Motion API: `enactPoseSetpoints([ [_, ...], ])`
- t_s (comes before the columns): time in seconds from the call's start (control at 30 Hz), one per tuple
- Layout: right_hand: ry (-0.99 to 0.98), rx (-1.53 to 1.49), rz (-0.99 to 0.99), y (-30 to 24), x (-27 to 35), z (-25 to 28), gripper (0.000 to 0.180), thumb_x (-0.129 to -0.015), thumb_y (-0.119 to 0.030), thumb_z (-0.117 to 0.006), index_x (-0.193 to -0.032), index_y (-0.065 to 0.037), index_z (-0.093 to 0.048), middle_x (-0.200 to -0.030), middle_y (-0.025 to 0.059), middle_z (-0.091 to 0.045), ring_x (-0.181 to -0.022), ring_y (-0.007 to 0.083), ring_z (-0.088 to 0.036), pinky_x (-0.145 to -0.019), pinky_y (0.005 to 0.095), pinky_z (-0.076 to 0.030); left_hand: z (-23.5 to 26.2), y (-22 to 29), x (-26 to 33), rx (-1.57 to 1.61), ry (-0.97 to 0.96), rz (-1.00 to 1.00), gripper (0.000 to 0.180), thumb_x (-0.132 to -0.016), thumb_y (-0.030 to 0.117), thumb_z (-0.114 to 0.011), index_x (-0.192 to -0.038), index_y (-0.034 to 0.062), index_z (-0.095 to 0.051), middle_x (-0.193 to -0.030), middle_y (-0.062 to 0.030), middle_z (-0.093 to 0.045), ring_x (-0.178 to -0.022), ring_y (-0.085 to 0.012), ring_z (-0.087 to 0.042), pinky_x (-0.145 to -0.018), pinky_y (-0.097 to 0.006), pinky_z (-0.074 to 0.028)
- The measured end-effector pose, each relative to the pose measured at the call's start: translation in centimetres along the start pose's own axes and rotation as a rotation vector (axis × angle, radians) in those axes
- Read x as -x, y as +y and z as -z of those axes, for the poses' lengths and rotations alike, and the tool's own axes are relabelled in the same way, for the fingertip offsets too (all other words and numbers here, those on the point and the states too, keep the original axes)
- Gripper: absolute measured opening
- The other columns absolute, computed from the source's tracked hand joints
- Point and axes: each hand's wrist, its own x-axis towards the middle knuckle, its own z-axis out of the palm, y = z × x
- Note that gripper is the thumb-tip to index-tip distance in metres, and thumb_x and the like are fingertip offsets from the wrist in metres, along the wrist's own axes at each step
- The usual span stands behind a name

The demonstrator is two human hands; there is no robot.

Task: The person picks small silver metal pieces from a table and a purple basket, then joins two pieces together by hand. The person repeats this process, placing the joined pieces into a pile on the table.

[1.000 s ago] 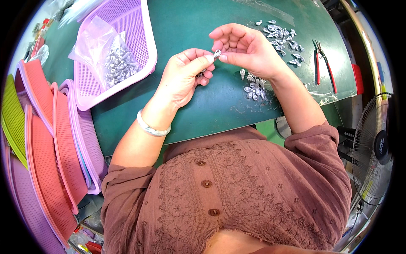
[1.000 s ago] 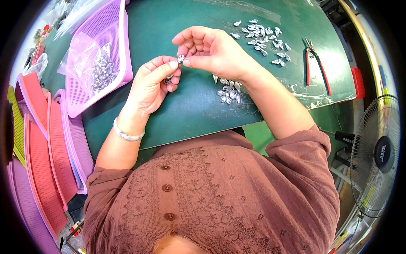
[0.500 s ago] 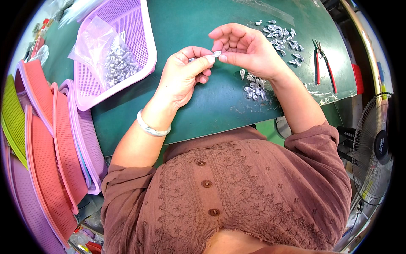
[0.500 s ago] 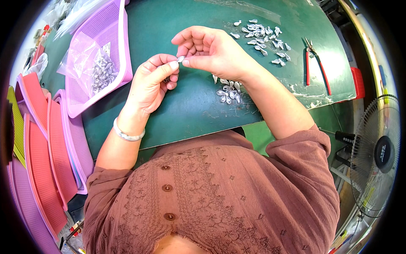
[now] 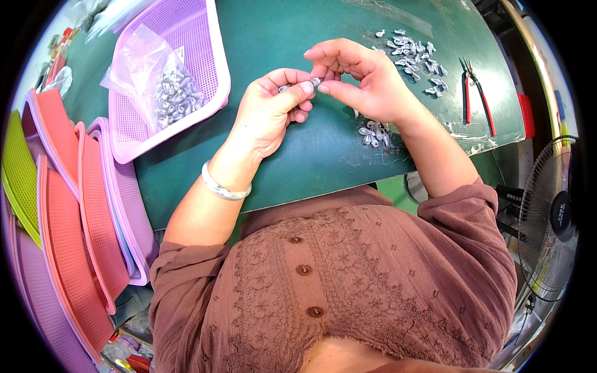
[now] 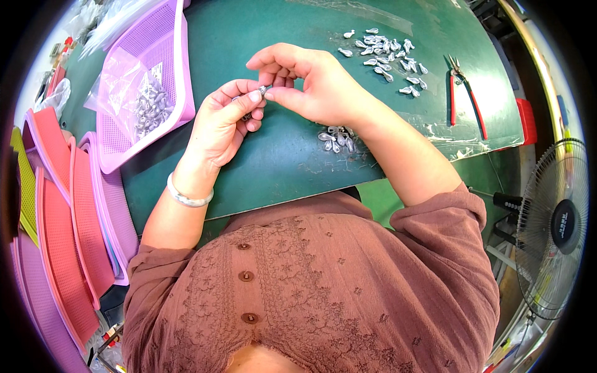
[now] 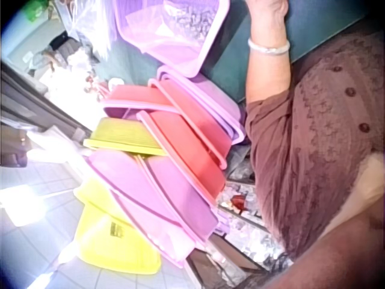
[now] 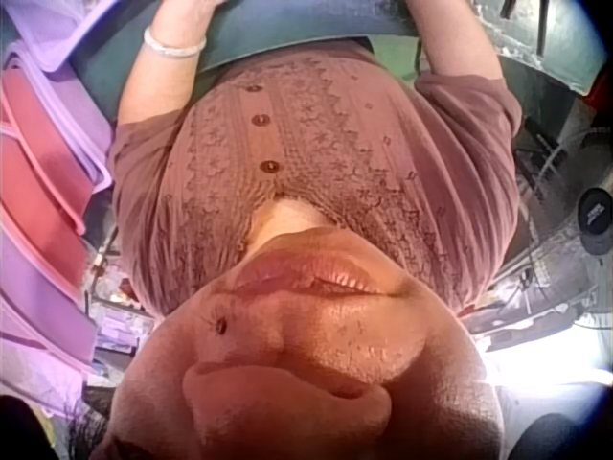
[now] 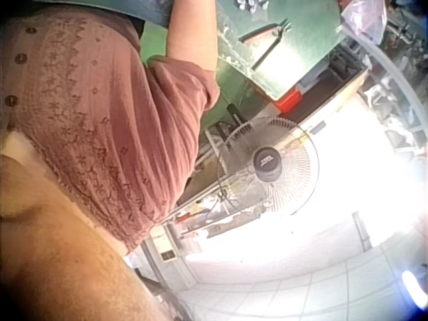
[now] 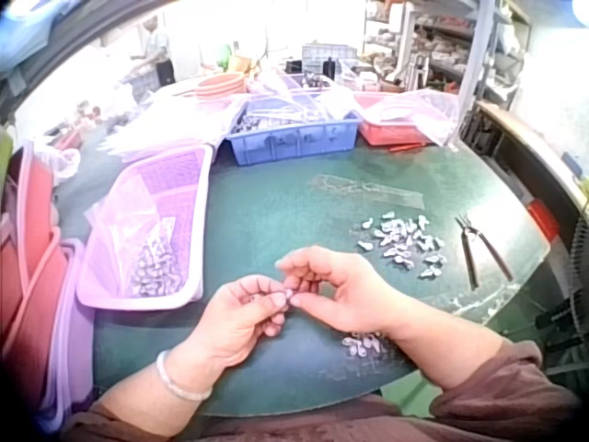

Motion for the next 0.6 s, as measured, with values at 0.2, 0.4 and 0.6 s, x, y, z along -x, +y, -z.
enactPoseSetpoints([
  [0.2,0.007,0.067,0.060,-0.35,0.03,-0.20,0.036,-0.075,0.007,-0.060,-0.109,0.000,-0.053,-0.086,0.0037,-0.058,-0.080,0.0099,-0.055,-0.074,0.0238,-0.045,-0.03,-0.14,-0.09,0.023,-0.011,-0.004,0.013,-0.082,0.005,-0.059,-0.095,0.0012,-0.058,-0.079,-0.0024,-0.059,-0.063,-0.0070,-0.054,-0.052,-0.018,-0.044],
  [0.4,0.011,0.074,0.065,-0.46,0.06,-0.22,0.036,-0.075,0.006,-0.060,-0.109,-0.001,-0.054,-0.085,0.0034,-0.058,-0.079,0.0100,-0.055,-0.073,0.0237,-0.045,-0.16,-0.02,-0.01,0.001,-0.013,0.009,0.014,-0.084,0.005,-0.057,-0.097,0.0014,-0.057,-0.078,-0.0015,-0.058,-0.065,-0.0066,-0.053,-0.054,-0.018,-0.044],
  [0.6,0.010,0.097,0.063,-0.41,0.08,-0.23,0.036,-0.074,0.006,-0.060,-0.109,-0.001,-0.054,-0.086,0.0030,-0.059,-0.078,0.0096,-0.055,-0.070,0.0232,-0.044,-0.20,0.00,0.02,0.006,-0.001,0.017,0.014,-0.083,0.005,-0.057,-0.097,0.0015,-0.058,-0.077,-0.0011,-0.057,-0.064,-0.0067,-0.053,-0.053,-0.018,-0.043],
])
